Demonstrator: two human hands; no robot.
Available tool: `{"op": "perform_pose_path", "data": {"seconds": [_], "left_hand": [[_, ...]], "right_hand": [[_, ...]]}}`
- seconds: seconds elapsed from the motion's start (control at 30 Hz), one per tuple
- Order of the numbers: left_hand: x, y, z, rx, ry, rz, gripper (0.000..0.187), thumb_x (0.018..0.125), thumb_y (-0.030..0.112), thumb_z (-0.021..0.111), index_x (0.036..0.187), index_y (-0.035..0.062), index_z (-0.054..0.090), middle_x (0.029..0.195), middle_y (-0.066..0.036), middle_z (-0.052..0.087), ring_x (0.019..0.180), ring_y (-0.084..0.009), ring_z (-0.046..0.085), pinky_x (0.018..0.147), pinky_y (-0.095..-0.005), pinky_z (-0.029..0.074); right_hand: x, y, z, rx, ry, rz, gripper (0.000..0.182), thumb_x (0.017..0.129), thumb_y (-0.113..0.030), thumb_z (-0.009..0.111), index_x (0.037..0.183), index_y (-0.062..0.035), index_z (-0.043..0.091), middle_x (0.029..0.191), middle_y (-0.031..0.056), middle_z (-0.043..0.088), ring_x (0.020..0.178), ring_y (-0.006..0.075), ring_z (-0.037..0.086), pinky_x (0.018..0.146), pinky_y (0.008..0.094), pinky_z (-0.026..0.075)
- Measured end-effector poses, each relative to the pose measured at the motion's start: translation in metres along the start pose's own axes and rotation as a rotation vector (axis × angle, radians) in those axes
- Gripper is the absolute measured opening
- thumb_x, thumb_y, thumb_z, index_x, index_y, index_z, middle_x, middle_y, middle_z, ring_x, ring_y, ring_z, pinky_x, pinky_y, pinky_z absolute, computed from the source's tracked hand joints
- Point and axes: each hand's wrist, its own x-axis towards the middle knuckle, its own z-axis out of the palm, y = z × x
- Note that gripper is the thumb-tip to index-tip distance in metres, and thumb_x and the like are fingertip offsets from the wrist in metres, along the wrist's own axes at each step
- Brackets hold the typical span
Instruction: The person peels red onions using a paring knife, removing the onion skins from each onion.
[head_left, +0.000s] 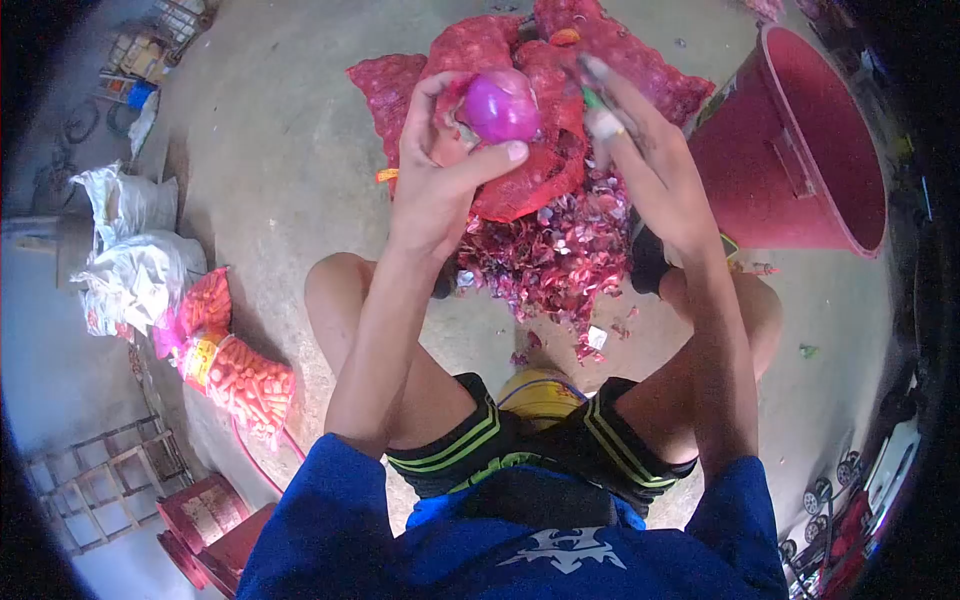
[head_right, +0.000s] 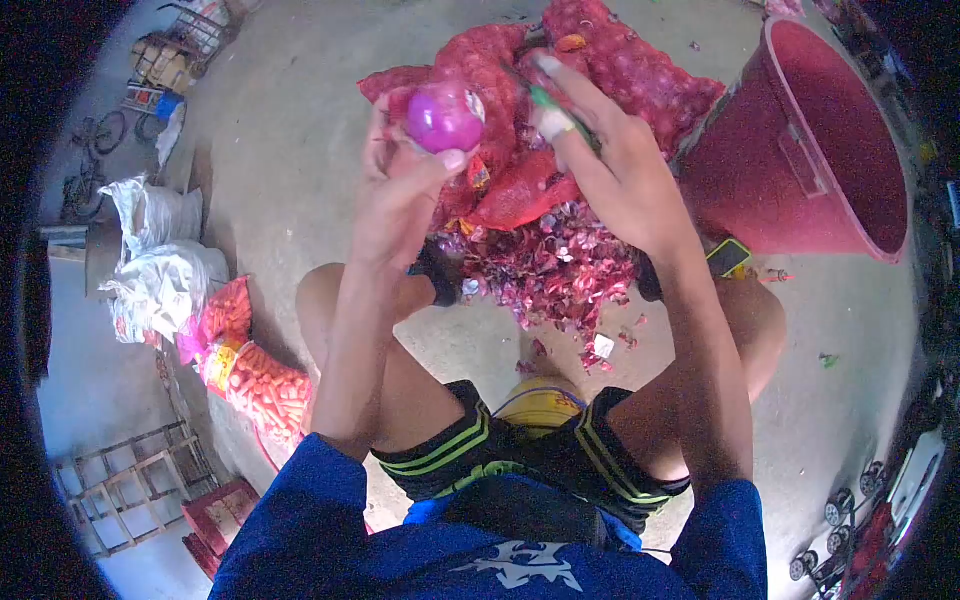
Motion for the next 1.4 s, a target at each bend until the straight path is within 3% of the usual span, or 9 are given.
{"op": "perform_pose_path", "data": {"seconds": [0.2,0.3,0.53,0.63,0.77,0.9,0.97,1.23,1.4], "left_hand": [[0.001,-0.004,-0.002,0.462,0.003,0.223,0.08,0.076,-0.015,0.086,0.142,0.0079,0.047,0.136,-0.008,0.059,0.128,-0.0208,0.063,0.109,-0.0373,0.057],[-0.001,-0.003,-0.001,0.573,-0.044,0.175,0.077,0.076,-0.013,0.087,0.14,0.0071,0.05,0.136,-0.009,0.06,0.125,-0.0197,0.064,0.106,-0.0354,0.058],[0.0,-0.02,0.01,0.215,0.0,0.113,0.075,0.073,-0.013,0.091,0.135,0.0048,0.053,0.137,-0.008,0.057,0.125,-0.0191,0.063,0.108,-0.0368,0.058],[0.002,-0.016,0.013,0.205,0.046,0.059,0.076,0.073,-0.015,0.09,0.135,0.0037,0.052,0.136,-0.009,0.059,0.126,-0.0198,0.063,0.109,-0.0374,0.058],[0.001,-0.009,0.014,0.122,-0.009,0.079,0.078,0.072,-0.014,0.091,0.136,0.0046,0.051,0.133,-0.009,0.061,0.125,-0.0213,0.064,0.108,-0.0377,0.059],[0.004,-0.007,-0.002,0.358,-0.021,0.203,0.081,0.07,-0.007,0.096,0.137,0.0055,0.051,0.134,-0.01,0.062,0.121,-0.0223,0.068,0.107,-0.0376,0.059],[-0.001,0.001,-0.002,0.437,-0.004,0.167,0.083,0.068,-0.004,0.098,0.136,0.0057,0.052,0.135,-0.01,0.062,0.121,-0.0221,0.068,0.107,-0.0372,0.059],[-0.009,0.002,0.0,0.432,-0.063,0.096,0.09,0.062,0.007,0.104,0.137,0.0067,0.055,0.133,-0.01,0.064,0.125,-0.02,0.064,0.1,-0.039,0.06],[-0.007,0.002,-0.013,0.539,0.049,0.08,0.089,0.062,0.012,0.105,0.136,0.0066,0.056,0.135,-0.009,0.064,0.125,-0.0204,0.064,0.099,-0.0392,0.06]], "right_hand": [[-0.002,-0.006,0.005,0.142,-0.091,0.04,0.052,0.103,-0.016,0.069,0.148,0.0058,0.055,0.114,0.008,0.073,0.104,0.0131,0.065,0.099,0.0323,0.053],[0.003,-0.011,0.026,0.23,0.085,-0.099,0.053,0.097,-0.008,0.076,0.145,0.0061,0.058,0.108,0.0059,0.073,0.103,0.0117,0.065,0.098,0.0314,0.053],[0.009,-0.015,0.032,0.152,0.132,-0.056,0.055,0.094,-0.001,0.075,0.146,0.0029,0.059,0.102,0.0062,0.072,0.097,0.0105,0.065,0.091,0.028,0.053],[0.022,0.002,0.031,0.129,0.211,-0.19,0.054,0.094,0.001,0.072,0.146,0.0024,0.058,0.101,0.0084,0.072,0.095,0.0128,0.066,0.09,0.0287,0.054],[0.034,0.03,0.014,-0.064,0.298,-0.069,0.053,0.095,-0.002,0.071,0.146,0.0038,0.057,0.1,0.0078,0.076,0.093,0.0135,0.067,0.09,0.0295,0.055],[0.027,-0.008,0.005,0.036,0.105,-0.039,0.06,0.092,-0.008,0.079,0.147,0.003,0.058,0.114,0.0088,0.078,0.101,0.0142,0.07,0.095,0.0329,0.055],[0.021,-0.022,0.012,0.032,-0.02,-0.296,0.062,0.091,-0.011,0.081,0.147,0.0022,0.058,0.115,0.007,0.078,0.1,0.0141,0.069,0.095,0.0338,0.055],[0.046,0.01,0.018,0.087,0.1,-0.082,0.05,0.092,-0.011,0.082,0.137,0.0002,0.064,0.098,0.0007,0.071,0.087,0.006,0.062,0.075,0.0246,0.051],[0.022,-0.024,0.013,0.183,-0.157,0.004,0.065,0.088,-0.013,0.087,0.146,-0.003,0.062,0.114,0.0031,0.071,0.1,0.0098,0.062,0.088,0.0264,0.051]]}}
